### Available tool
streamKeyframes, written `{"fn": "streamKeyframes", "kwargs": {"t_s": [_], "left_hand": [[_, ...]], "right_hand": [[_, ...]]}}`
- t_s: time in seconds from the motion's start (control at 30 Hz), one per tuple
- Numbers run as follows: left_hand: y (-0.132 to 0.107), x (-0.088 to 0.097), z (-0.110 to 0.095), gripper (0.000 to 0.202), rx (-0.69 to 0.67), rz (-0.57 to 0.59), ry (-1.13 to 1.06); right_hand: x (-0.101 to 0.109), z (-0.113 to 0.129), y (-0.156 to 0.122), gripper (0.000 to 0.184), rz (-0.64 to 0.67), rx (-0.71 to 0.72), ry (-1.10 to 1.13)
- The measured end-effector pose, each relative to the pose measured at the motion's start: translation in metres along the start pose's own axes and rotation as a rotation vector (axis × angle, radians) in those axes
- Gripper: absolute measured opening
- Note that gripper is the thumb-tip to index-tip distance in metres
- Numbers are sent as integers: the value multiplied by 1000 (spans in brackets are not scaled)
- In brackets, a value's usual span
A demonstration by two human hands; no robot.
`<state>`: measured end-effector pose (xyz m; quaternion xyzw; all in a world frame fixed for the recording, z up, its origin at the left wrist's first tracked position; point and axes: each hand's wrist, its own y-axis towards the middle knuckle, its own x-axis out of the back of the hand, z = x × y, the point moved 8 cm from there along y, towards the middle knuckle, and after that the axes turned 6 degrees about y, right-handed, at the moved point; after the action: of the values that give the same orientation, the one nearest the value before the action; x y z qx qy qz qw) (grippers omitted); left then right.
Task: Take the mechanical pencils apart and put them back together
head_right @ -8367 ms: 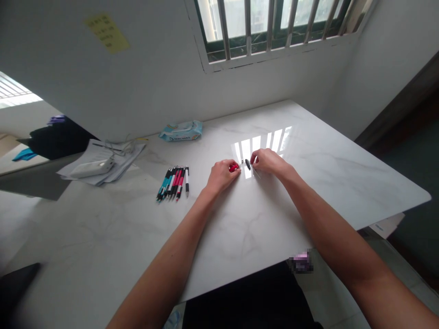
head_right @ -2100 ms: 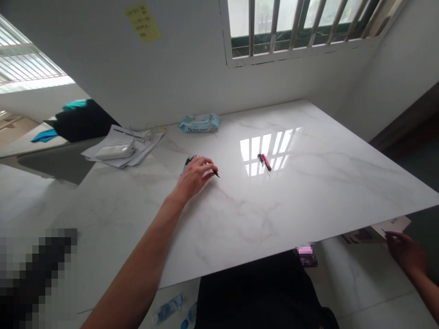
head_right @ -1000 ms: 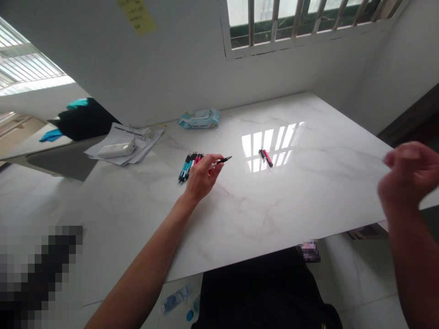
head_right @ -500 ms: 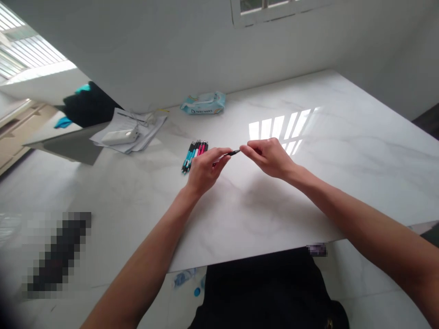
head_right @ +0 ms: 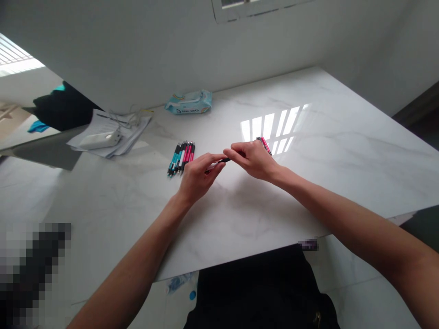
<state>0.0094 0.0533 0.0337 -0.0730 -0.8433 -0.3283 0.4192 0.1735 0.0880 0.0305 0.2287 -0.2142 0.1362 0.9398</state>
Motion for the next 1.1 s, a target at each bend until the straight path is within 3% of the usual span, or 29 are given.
{"fn": "streamKeyframes", "kwargs": {"t_s": [0.27, 0.47, 0.8, 0.97, 1.1], "left_hand": [[-3, -13, 21, 46, 209, 83, -264], [-7, -23, 32, 46, 329, 107, -422], [-9, -42, 35, 49, 431, 204, -794], [-5, -36, 37, 50, 480, 188, -866], [-3, -28, 41, 42, 504, 125, -854]], "right_hand": [[0, -3, 2, 33, 11, 46, 156], [-5, -11, 3, 25, 65, -44, 427], [1, -15, 11, 28, 83, -63, 525], [21, -11, 17, 30, 18, -8, 502], [55, -27, 22, 21, -92, -2, 214]]}}
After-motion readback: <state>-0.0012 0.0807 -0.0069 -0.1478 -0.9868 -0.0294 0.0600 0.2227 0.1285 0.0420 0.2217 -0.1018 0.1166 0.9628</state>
